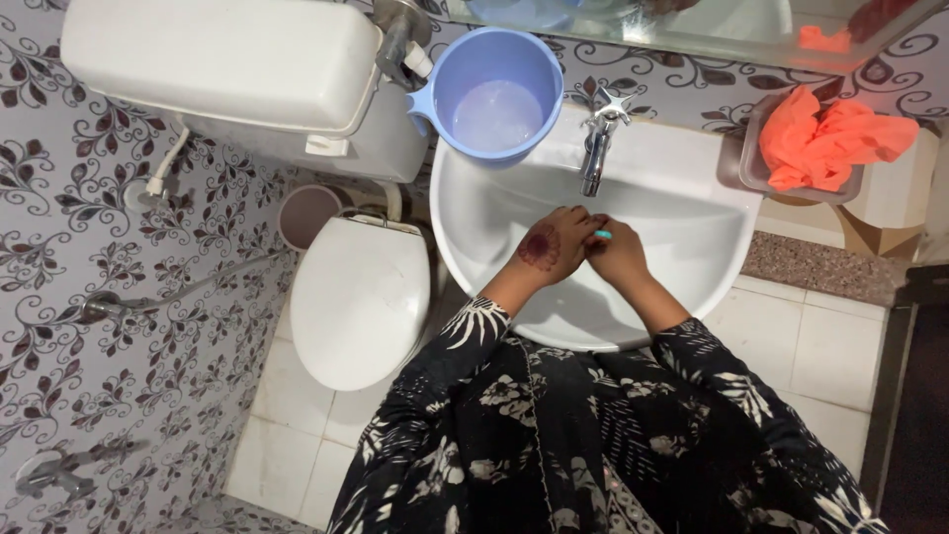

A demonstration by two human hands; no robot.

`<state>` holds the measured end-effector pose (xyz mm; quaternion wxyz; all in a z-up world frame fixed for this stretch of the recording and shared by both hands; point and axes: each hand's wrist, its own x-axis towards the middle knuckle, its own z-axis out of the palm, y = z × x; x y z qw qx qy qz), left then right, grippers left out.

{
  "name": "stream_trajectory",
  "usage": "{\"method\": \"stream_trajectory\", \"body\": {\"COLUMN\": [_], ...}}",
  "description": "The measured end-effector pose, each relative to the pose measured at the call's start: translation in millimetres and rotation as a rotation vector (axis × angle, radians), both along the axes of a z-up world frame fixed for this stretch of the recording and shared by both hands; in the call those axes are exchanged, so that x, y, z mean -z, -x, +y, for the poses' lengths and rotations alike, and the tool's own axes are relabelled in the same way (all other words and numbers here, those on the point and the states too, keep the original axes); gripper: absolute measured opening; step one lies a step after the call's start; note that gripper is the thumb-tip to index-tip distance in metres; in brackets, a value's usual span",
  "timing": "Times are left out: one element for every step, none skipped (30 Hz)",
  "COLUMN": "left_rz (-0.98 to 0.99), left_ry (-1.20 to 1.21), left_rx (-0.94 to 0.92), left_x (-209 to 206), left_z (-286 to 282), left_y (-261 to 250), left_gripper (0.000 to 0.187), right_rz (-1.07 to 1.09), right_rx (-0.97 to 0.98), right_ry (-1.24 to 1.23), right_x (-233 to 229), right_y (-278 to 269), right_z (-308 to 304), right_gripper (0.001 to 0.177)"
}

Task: The person scrubs the interior basin of a white bathroom sink using a teal scrub brush. They repeatedly dip the brush into a blue plastic jug of water and scrub the sink surface, focusing on the basin and the area around the drain.

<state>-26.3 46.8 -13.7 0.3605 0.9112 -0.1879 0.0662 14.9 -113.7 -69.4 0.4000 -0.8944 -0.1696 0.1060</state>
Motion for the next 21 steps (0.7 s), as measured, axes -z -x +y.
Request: {"method": "stream_trajectory", "body": {"left_rz": [-0.015,0.027,0.069,0.110,0.082,0.053,0.024,0.034,0.045,0.055,0.031,0.006,-0.021,0.021,0.066,0.110,0.100,0.090,0.085,0.102,0.113], "left_ry": [-0.009,0.007,0.028,0.048,0.008,-0.031,-0.072,-0.009,0.053,0.115,0.065,0.014,-0.037,-0.043,-0.047,-0.052,-0.029,-0.006,0.018,0.020,0.022], "left_rx": [-0.020,-0.005,0.011,0.027,0.041,0.055,0.068,0.063,0.058,0.052,0.044,0.036,0.028,0.027,0.027,0.026,0.044,0.062,0.081,0.075,0.067], "left_x": [-2,-7,-13,-19,-24,-26,-26,-23,-18,-12,-8,-6,-7,-11,-16,-22,-27,-29,-28,-23,-17], "left_z": [-3,-3,-6,-8,-10,-12,-13,-12,-11,-12,-14,-16,-17,-17,-17,-17,-18,-19,-21,-23,-25], "left_y": [-2,-1,2,5,10,15,18,15,11,7,6,5,4,5,8,12,18,26,32,32,26], "left_gripper": [0.035,0.034,0.033,0.032,0.034,0.036,0.039,0.038,0.037,0.036,0.037,0.037,0.037,0.036,0.035,0.034,0.036,0.038,0.040,0.043,0.046], "right_rz": [0.063,0.126,0.187,0.248,0.309,0.272,0.235,0.198,0.146,0.094,0.044,0.041,0.037,0.033,0.082,0.132,0.182,0.190,0.202,0.215,0.144], "right_rx": [-0.012,-0.024,-0.020,-0.016,-0.013,0.011,0.034,0.057,0.046,0.034,0.025,0.000,-0.026,-0.052,-0.062,-0.072,-0.083,-0.079,-0.074,-0.068,-0.041], "right_ry": [0.043,0.086,0.126,0.167,0.205,0.234,0.262,0.289,0.238,0.188,0.139,0.165,0.190,0.216,0.212,0.209,0.205,0.250,0.296,0.342,0.328], "right_x": [-5,-11,-20,-29,-35,-35,-30,-21,-10,1,9,12,10,4,-6,-18,-29,-38,-43,-42,-36], "right_y": [-5,-7,-4,3,7,9,11,12,10,5,2,0,-4,-5,0,7,12,13,17,19,16], "right_z": [-5,-8,-15,-29,-37,-37,-35,-33,-27,-19,-19,-24,-27,-29,-33,-41,-46,-48,-52,-55,-51], "right_gripper": [0.023,0.023,0.023,0.024,0.024,0.024,0.024,0.024,0.023,0.023,0.023,0.023,0.022,0.021,0.022,0.022,0.023,0.022,0.022,0.022,0.023]}}
